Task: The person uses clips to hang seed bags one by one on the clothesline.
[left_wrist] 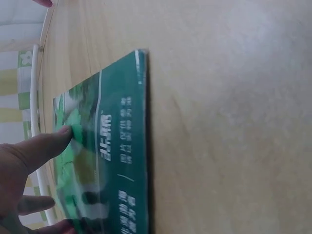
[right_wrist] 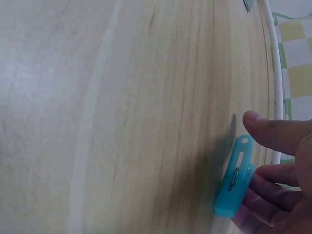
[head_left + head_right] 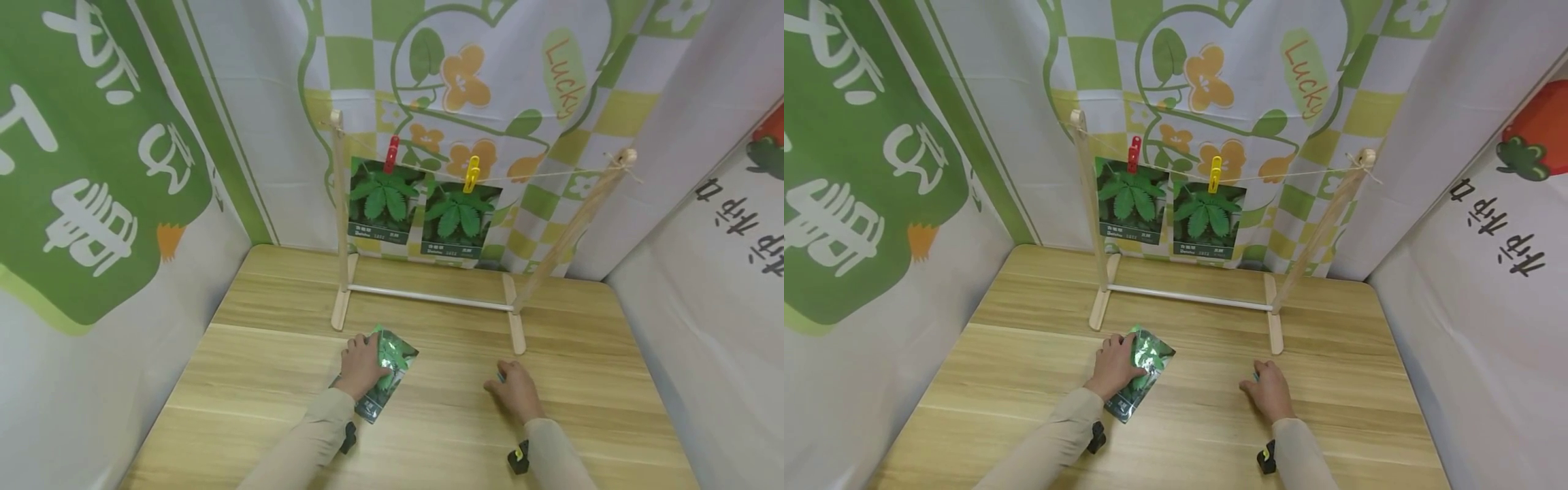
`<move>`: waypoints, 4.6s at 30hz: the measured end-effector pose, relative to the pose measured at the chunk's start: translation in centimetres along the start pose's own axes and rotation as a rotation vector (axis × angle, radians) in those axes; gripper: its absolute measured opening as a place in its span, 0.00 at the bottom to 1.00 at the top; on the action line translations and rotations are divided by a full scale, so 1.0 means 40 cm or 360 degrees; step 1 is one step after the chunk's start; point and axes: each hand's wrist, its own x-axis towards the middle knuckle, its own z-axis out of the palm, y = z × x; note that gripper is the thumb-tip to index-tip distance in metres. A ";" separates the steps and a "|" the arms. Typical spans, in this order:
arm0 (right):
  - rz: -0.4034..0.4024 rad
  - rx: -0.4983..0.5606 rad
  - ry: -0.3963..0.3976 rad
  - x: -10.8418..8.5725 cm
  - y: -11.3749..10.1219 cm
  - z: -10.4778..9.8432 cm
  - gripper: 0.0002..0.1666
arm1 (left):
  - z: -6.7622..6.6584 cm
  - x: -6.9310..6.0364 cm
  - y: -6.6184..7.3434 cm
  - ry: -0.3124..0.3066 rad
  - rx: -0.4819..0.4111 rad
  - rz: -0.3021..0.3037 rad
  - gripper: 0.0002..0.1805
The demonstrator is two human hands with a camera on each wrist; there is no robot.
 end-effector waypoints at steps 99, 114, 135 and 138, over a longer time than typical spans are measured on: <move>0.0157 0.0591 0.0294 0.020 -0.080 -0.205 0.26 | -0.143 0.067 -0.002 0.0145 -0.1591 -0.0483 0.23; -0.0020 0.0686 0.0472 0.017 -0.121 -0.277 0.24 | -0.202 0.069 0.052 0.0252 -0.1654 -0.0415 0.20; -0.0140 0.0718 0.0565 0.039 -0.165 -0.355 0.25 | -0.284 0.087 0.120 0.0278 -0.1614 -0.0278 0.22; -0.0172 0.0714 0.0577 0.043 -0.174 -0.369 0.25 | -0.296 0.091 0.134 0.0286 -0.1633 -0.0250 0.22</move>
